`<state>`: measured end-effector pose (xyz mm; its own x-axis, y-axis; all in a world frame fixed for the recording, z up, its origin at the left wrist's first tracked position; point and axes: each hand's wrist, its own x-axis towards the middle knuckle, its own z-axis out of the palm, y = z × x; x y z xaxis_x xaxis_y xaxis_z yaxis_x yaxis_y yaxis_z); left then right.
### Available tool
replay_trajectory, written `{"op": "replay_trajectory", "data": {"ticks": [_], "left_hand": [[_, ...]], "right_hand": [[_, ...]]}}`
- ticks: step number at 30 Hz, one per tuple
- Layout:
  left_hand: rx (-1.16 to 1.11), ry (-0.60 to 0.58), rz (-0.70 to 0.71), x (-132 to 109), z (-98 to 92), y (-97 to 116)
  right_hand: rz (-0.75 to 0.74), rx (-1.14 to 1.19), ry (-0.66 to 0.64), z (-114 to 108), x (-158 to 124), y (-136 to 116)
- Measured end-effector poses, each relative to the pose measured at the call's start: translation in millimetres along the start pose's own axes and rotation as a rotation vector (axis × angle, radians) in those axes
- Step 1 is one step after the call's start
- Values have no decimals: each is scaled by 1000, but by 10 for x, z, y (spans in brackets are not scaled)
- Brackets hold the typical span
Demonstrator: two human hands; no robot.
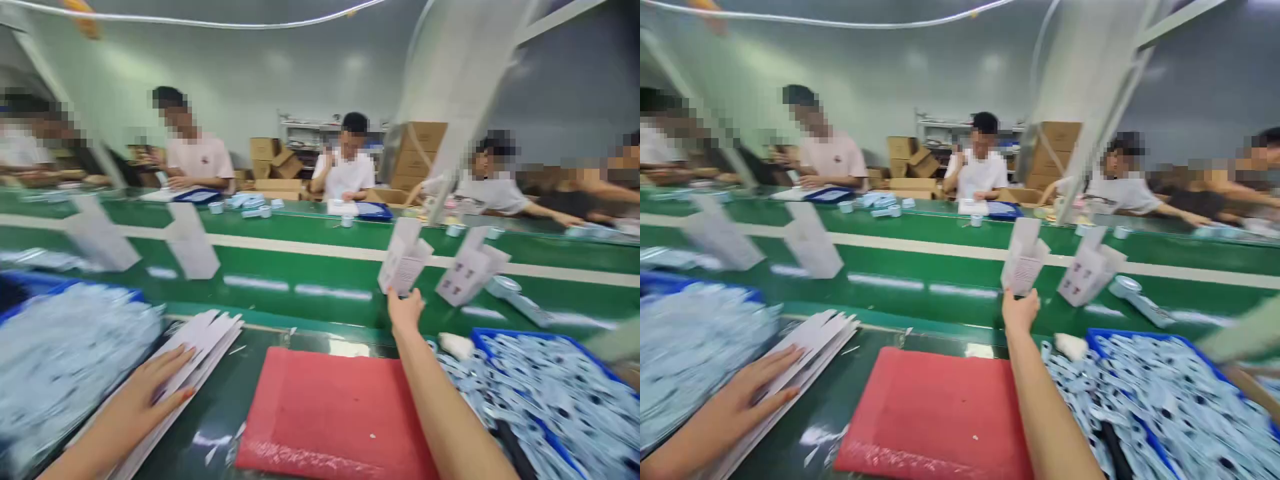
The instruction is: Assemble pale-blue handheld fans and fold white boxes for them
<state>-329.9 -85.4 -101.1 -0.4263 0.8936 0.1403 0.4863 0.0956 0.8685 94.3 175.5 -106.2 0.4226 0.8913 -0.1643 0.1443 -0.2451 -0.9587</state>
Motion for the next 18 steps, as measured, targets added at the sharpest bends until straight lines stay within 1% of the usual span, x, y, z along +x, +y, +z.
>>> {"op": "replay_trajectory", "data": {"ticks": [1, 2, 3, 4, 6, 7, 8, 9, 10, 12, 14, 16, 18], "left_hand": [[100, -11, 16, -81, -90, -24], [210, -35, 80, -152, -132, -29], [318, -58, 202, -218, -125, -14], [416, -72, 370, -283, -73, 22], [605, -127, 700, -415, 118, 148], [668, -153, 828, -478, 227, 232], [702, -180, 919, -532, 327, 322], [710, -205, 967, -568, 407, 412], [699, -235, 977, -579, 464, 499], [637, -280, 929, -506, 519, 645], [575, -248, 855, -312, 538, 747], [510, -196, 823, -56, 578, 820], [430, -206, 791, 184, 665, 889]], "right_hand": [[5, 31, -86, 62, -176, 16], [12, 67, -191, 129, -389, 42], [19, 103, -308, 193, -637, 78], [38, 146, -441, 254, -906, 124], [100, 230, -708, 365, -1429, 229], [179, 363, -933, 409, -1646, 281], [202, 477, -1053, 439, -1816, 327], [212, 556, -1117, 447, -1936, 363], [204, 627, -1150, 428, -2012, 387], [154, 676, -1134, 318, -2069, 395], [106, 668, -1160, 157, -2074, 356], [39, 620, -1198, 17, -2084, 294], [-44, 567, -1147, -58, -2105, 244]]}}
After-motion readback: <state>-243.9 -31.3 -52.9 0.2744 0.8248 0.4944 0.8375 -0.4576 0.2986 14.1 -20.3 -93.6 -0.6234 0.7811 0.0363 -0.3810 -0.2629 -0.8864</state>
